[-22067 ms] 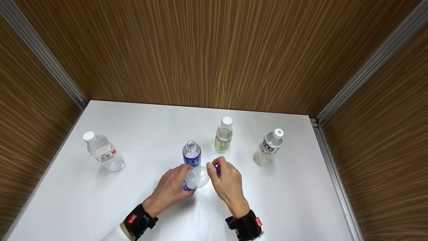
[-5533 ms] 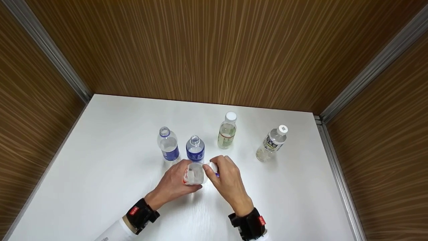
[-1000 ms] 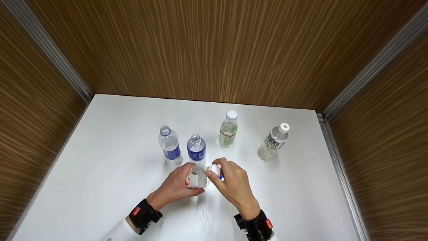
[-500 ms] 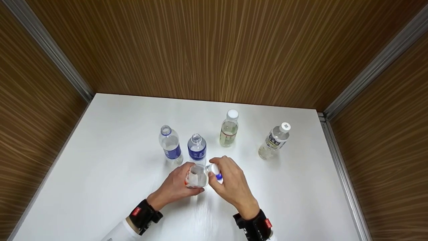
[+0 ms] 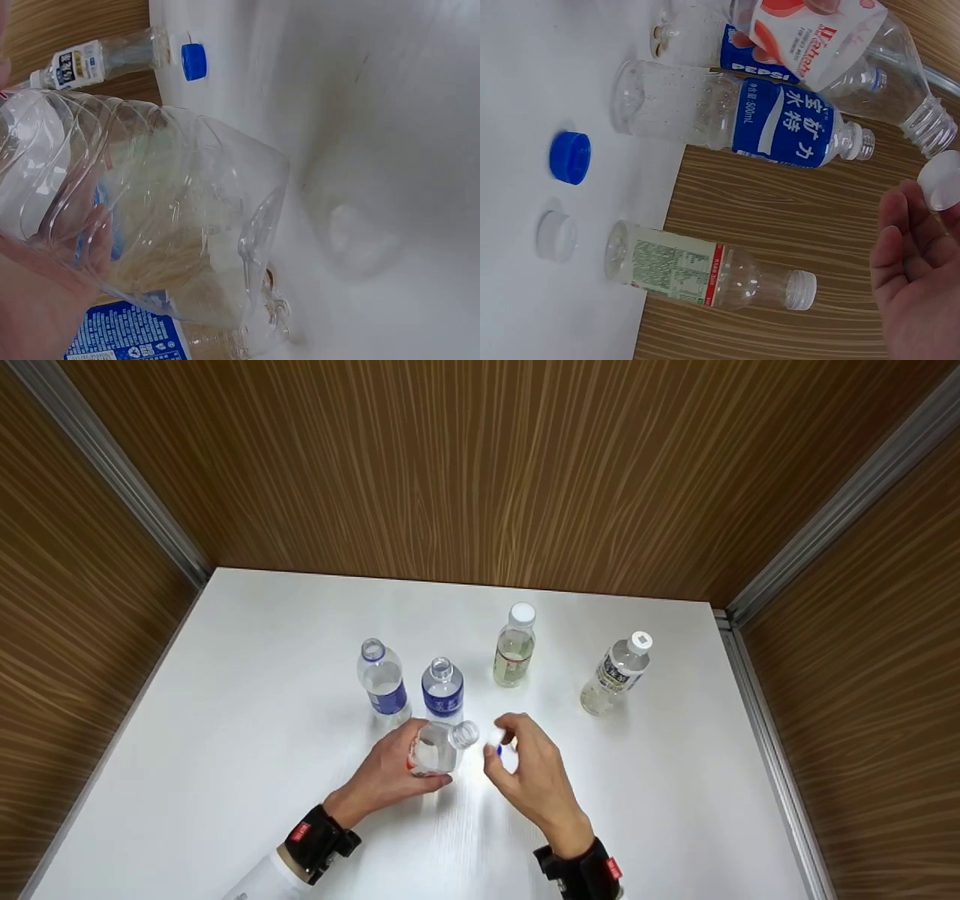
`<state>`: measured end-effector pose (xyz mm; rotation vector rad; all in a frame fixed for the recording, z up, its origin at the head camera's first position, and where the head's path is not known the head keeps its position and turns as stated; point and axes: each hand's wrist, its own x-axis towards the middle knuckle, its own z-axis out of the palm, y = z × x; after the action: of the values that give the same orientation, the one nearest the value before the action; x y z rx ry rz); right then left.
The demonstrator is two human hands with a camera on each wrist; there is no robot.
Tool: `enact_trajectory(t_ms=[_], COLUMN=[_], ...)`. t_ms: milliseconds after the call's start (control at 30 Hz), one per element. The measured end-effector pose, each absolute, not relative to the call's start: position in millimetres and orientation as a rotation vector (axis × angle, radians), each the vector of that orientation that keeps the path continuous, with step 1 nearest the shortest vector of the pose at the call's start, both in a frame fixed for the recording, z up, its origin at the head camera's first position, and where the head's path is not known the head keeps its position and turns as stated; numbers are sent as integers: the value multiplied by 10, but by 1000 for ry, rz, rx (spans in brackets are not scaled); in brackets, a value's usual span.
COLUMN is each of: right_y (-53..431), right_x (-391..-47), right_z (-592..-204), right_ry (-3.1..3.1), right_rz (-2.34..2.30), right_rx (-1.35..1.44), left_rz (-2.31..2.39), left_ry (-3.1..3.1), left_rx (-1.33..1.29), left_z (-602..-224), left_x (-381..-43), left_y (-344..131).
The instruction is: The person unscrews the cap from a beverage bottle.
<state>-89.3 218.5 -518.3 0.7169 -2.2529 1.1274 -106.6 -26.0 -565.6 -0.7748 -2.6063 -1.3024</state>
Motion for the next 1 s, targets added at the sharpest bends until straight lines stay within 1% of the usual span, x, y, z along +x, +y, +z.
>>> enact_trajectory(t_ms=[167, 300, 400, 633, 1000], right_y=[2240, 2229, 2214, 2128, 2008], right_x=[-856, -859, -879, -988, -1121], right_z=[-5546, -5833, -5966, -6041, -6117], right_ry=[-2346, -2526, -2635, -2662, -2662], right_rz=[1156, 1023, 897, 696, 467], right_rx=[638, 640, 672, 779, 844], left_rz=[-1407, -1464, -1472, -1500, -1538], left_ry=[-2574, -2548, -2536, -2527, -2500], left_rx=[-686, -655, -639, -626, -654], left_z=[-5657, -5651, -5653, -5660, -5669], left_x=[-1065, -1067, -1060, -1042, -1040], left_y=[-350, -399, -416, -443, -458])
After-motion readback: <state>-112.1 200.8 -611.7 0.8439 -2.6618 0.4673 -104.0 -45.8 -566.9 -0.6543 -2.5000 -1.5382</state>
